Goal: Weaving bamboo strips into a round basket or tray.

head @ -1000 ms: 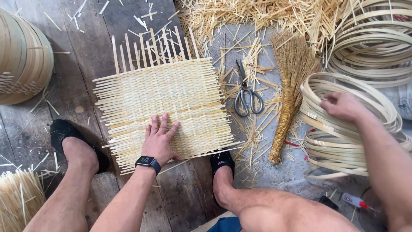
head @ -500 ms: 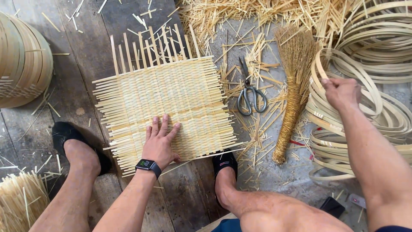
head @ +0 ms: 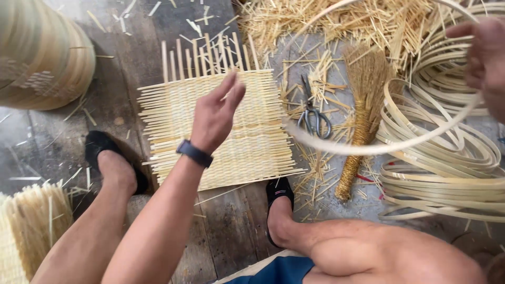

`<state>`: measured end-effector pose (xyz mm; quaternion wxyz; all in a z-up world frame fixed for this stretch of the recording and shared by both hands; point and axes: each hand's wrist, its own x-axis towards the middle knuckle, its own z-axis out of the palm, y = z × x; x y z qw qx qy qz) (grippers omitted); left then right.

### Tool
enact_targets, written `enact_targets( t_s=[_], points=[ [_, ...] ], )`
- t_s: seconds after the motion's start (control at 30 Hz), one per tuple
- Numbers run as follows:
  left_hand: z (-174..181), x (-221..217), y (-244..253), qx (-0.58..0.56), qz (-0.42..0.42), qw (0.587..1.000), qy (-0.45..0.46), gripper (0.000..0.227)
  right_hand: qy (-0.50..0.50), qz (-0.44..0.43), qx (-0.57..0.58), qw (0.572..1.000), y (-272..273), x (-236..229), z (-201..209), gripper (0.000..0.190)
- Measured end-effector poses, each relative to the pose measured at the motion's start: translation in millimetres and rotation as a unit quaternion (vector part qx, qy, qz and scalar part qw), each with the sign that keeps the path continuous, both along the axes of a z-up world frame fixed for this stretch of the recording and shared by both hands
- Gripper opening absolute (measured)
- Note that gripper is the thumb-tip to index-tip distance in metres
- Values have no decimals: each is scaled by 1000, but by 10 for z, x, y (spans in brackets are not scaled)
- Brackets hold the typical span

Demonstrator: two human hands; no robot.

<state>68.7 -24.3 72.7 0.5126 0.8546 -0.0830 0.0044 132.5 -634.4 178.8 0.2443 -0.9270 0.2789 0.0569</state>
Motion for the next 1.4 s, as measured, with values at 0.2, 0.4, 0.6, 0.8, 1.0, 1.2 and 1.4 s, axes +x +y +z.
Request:
enact_targets(
  t_s=[0.2, 0.4, 0.6, 0.8, 1.0, 1.2, 1.4],
  points=[
    [557, 16, 248, -548, -84, 789, 265, 50, -89, 240, 110, 960, 3120, -600, 1074, 52],
    [235, -142, 730, -654, 41, 666, 357, 38, 0, 155, 364, 918, 3240, -342, 579, 52],
    [108, -244, 940, -636, 94, 683, 347, 50, -24, 159, 516, 841, 3250, -251, 96, 45],
    [51, -319, 940, -628, 122, 697, 323, 53, -29, 154, 523, 838, 3434, -375, 63, 45],
    [385, -349, 972, -731, 142, 593, 307, 44, -99, 75, 626, 770, 3495, -527, -286, 39],
    [338, -104, 1122, -454, 59, 810, 367, 30, -4, 88, 616, 783, 3471, -546, -413, 49],
    [261, -1, 1167, -400, 133, 819, 389, 38, 79, 119, 485, 863, 3412, -421, -331, 57]
  ],
)
